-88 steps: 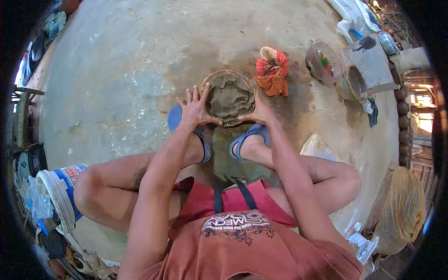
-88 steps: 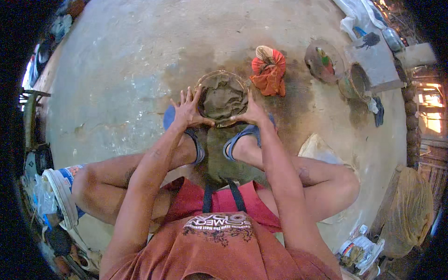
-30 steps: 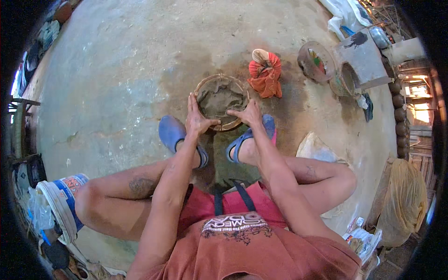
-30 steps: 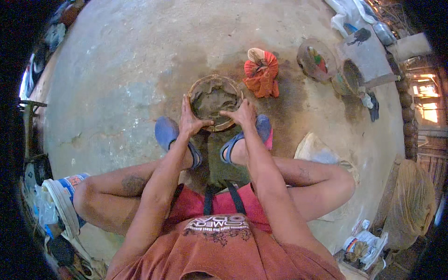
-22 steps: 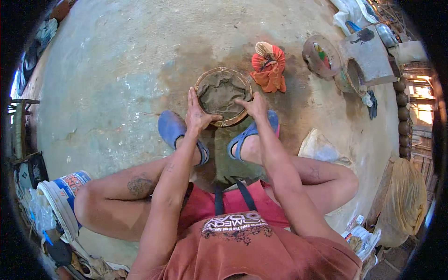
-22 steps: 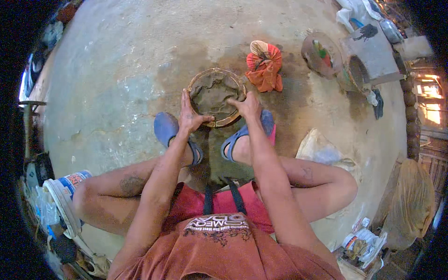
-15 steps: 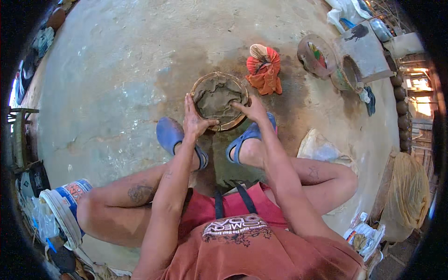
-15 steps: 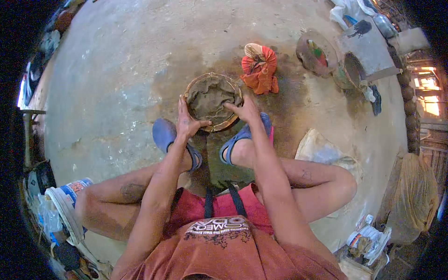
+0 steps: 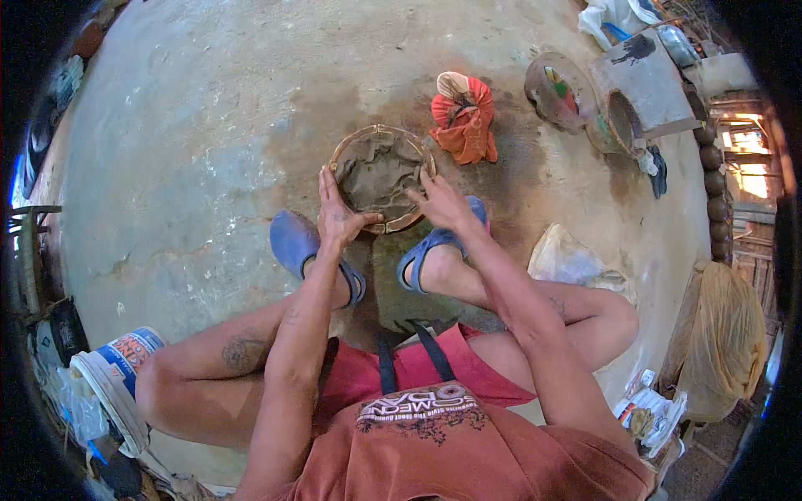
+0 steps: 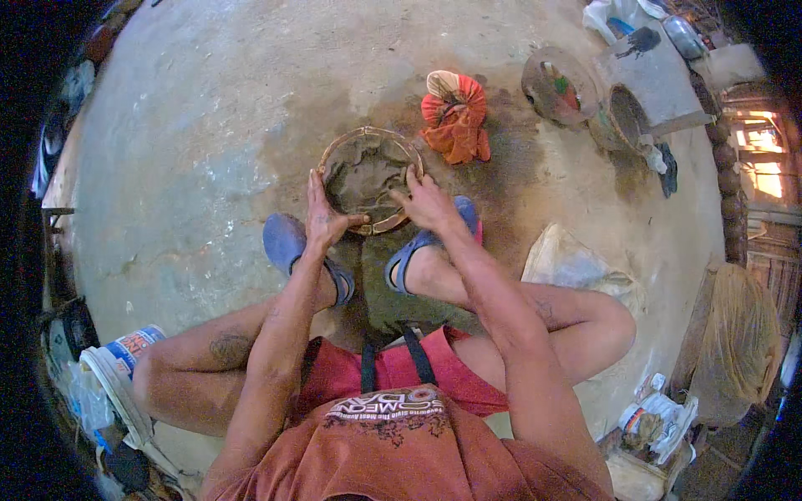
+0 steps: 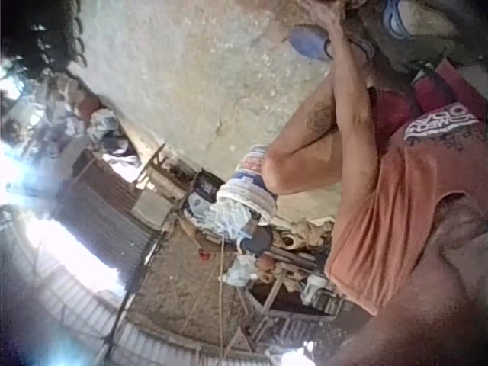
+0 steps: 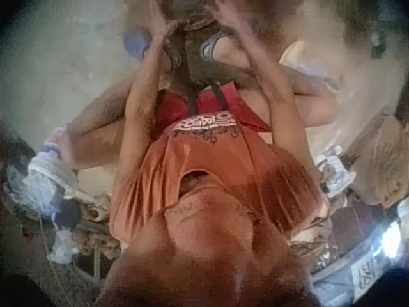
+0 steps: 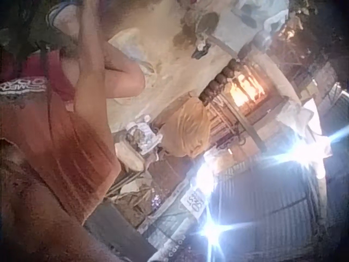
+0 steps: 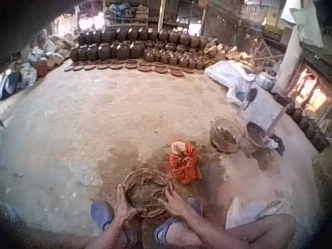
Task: The person shapes a damp clay base inside a wooden hoop by hand and with a red tool, then picks up the hoop and turns around.
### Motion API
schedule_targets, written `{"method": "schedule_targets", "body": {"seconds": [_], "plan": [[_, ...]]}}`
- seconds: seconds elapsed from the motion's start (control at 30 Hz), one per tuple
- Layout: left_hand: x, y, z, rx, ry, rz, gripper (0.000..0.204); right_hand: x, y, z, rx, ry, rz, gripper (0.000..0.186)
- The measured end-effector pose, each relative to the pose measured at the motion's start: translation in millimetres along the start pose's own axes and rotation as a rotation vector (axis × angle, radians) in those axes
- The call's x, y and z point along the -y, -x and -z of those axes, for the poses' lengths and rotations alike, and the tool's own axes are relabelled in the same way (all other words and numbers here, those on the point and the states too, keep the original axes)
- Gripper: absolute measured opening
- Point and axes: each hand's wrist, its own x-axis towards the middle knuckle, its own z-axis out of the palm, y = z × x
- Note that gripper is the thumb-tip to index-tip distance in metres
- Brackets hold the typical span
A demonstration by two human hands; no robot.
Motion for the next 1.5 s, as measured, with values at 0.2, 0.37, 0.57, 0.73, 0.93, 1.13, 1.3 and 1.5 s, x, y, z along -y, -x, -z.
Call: {"method": "schedule_targets", "body": {"seconds": [0.2,0.37,0.57,0.73,0.93,1.13,1.3,1.5], "plan": [[-18.4,-2.4,-7.3,0.023,0.002,-0.028,0.156,-40.4,-30.7,-9.9,-0.260,-0.133,0.182,0.084],[-5.7,-0.3,0.4,0.044,0.037,0.033,0.158,4.8,-7.9,-1.8,-0.064,0.001,0.080,0.088],[22.8,1.6,3.4,-0.038,-0.073,-0.128,0.159,-10.3,-28.0,37.9,0.152,-0.060,0.187,0.095],[39.6,-6.1,19.2,0.207,0.399,-0.066,0.150,-23.5,-11.7,7.4,-0.054,-0.375,0.254,0.112],[27.0,-17.6,22.6,0.060,0.090,0.019,0.151,-24.5,-20.0,-16.9,-0.079,-0.304,0.196,0.115],[16.6,-23.7,8.7,0.037,0.021,0.116,0.151,-23.6,-21.4,-18.5,-0.059,-0.331,0.179,0.112],[20.6,-23.1,17.2,0.181,0.186,0.023,0.160,-33.4,-21.7,-15.8,-0.079,-0.317,0.181,0.114],[5.6,-6.8,1.3,0.031,0.050,0.144,0.163,-20.7,-16.7,-18.7,-0.066,-0.283,0.136,0.119]]}}
